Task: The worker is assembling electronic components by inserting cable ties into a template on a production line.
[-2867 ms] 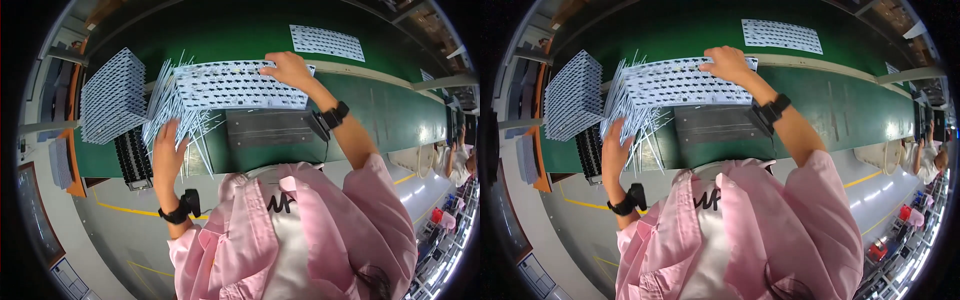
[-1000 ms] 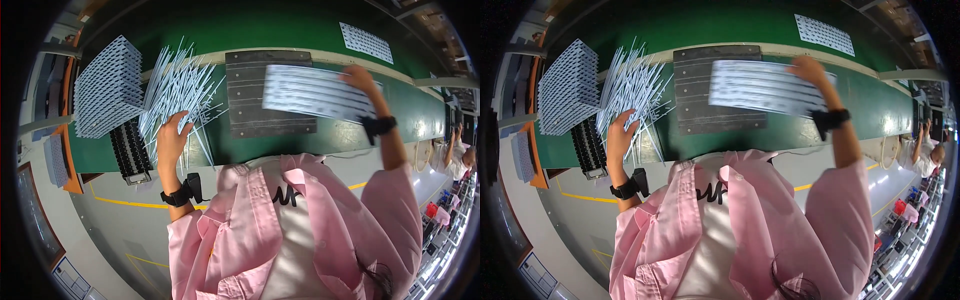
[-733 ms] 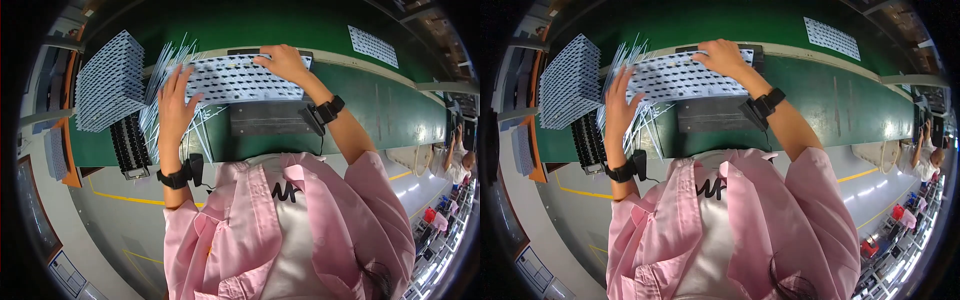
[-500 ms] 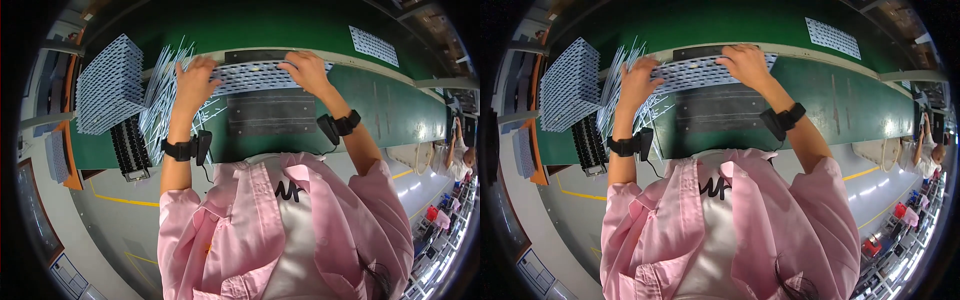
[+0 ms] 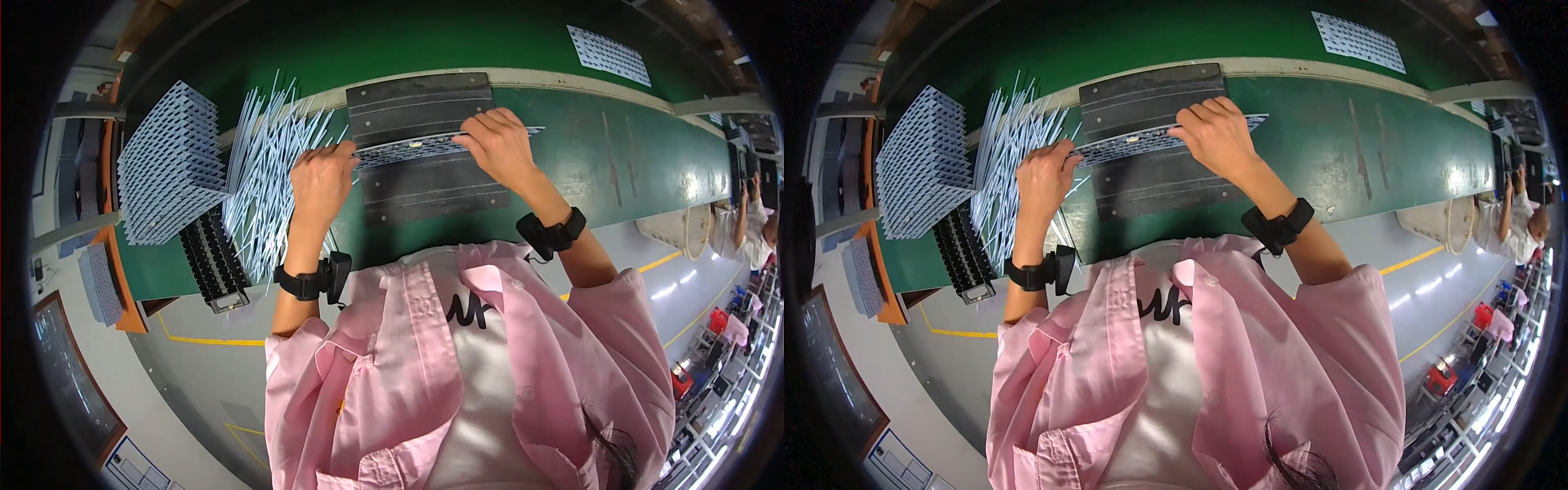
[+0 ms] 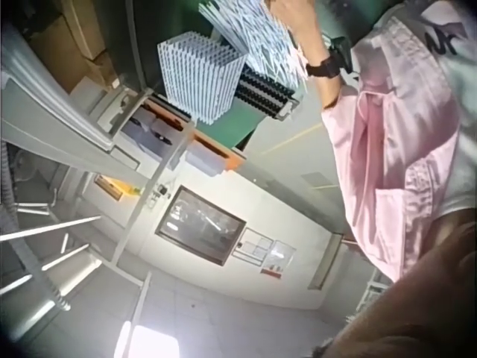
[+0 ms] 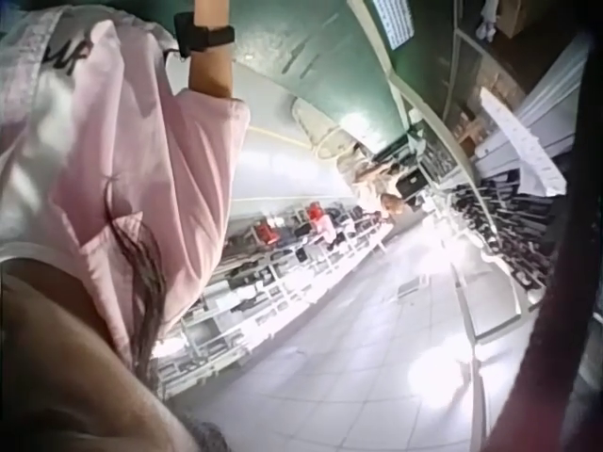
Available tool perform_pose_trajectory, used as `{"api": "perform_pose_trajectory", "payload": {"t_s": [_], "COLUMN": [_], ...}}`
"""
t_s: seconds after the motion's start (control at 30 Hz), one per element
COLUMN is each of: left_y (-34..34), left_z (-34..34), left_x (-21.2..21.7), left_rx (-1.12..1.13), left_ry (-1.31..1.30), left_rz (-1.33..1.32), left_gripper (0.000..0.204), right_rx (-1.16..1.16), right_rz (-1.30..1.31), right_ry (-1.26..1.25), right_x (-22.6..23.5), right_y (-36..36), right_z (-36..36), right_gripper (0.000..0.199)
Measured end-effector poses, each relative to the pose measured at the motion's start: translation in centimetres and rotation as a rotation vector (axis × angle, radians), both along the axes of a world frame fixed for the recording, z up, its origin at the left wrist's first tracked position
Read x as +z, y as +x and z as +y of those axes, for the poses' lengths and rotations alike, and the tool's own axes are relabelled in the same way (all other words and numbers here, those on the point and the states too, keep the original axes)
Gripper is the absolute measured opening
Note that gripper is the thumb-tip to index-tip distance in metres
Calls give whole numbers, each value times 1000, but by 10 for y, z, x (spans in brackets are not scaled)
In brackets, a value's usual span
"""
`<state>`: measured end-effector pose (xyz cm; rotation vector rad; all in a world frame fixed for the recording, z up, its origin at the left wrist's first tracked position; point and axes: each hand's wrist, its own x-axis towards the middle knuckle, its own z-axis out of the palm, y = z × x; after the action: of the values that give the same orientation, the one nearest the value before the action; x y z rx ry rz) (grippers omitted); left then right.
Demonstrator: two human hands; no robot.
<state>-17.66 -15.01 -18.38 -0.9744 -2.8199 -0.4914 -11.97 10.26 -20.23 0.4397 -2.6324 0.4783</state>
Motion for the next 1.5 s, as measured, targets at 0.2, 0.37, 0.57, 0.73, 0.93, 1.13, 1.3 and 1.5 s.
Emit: {"api": "perform_pose_trajectory", "payload": {"t_s": [0.2,0.37,0.57,0.73,0.93,1.13,1.3,1.5], "left_y": [3,2,-37,-95,-56,-3,35,58], "left_z": [-2,-3,6,14,-16,-64,-184,-211], "left_x": [-9,-11,-21,-78,-52,-95,-85,-49], "left_rx": [-6,26,-2,31,435,128,575,793], "left_ry": [50,0,-60,-151,272,105,-100,-230], "left_rz": [77,10,-48,94,-286,-217,-199,223], "left_gripper": [12,12,20,36,31,10,13,32], "right_rx": [-1,-45,-30,-150,-279,-400,-231,-204], "right_rz": [28,-62,-25,-360,-252,-177,-54,-47], "right_ry": [9,3,75,10,-250,-216,-92,-104], "right_x": [-6,-5,-17,-70,-17,23,9,-3], "right_y": [3,7,-30,-103,-68,-21,-11,-18], "right_z": [-2,-6,6,28,56,44,-8,-52], "right_gripper": [20,20,24,35,35,33,29,28]}}
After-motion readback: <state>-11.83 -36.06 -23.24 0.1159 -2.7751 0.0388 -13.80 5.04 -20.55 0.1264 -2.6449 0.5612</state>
